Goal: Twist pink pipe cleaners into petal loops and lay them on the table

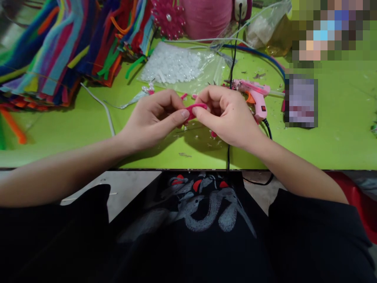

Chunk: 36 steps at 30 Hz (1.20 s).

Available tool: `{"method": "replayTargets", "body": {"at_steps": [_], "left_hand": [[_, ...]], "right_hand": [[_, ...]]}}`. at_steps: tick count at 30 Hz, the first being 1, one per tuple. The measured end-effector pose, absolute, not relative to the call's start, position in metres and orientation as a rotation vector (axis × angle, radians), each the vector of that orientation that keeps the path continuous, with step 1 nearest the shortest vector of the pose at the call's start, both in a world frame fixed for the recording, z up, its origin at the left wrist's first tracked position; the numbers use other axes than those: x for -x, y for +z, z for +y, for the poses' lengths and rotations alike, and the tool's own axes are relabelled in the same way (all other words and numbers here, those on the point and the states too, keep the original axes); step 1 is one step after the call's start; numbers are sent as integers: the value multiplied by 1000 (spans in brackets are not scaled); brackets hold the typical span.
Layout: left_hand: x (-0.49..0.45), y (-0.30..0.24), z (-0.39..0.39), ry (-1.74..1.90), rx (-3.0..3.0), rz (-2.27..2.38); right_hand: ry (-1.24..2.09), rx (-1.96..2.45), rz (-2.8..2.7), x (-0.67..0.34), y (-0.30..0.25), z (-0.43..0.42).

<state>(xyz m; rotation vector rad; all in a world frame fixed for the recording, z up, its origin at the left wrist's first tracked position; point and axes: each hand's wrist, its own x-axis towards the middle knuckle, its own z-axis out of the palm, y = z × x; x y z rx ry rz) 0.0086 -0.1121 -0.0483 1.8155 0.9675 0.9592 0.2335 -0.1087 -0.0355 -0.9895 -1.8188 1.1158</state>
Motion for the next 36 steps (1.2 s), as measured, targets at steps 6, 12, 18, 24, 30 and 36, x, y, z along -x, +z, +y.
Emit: {"method": "replayTargets", "body": {"at_steps": [6,12,18,24,30,36], "left_hand": [[-8,-49,-113,993,-1857,967],[-6,-52,-110,992,-1832,936],[-7,-47,-107,854,-1749,855],[-10,-46,-109,850,-1669,828],[-9,-45,-109,887,-1840,853],[-4,-31,-108,792,-1988,825]], "right_hand": [[1116,990,-1824,-234,-32,-110],[1201,995,-1710,-235,-33,-107],[1216,904,-1619,-236,-39,-103],[1180,944,-1684,-232,-41,-108],[1162,967,-1667,-233,-42,-108],[1161,945,-1649,-230,-36,-113]]}}
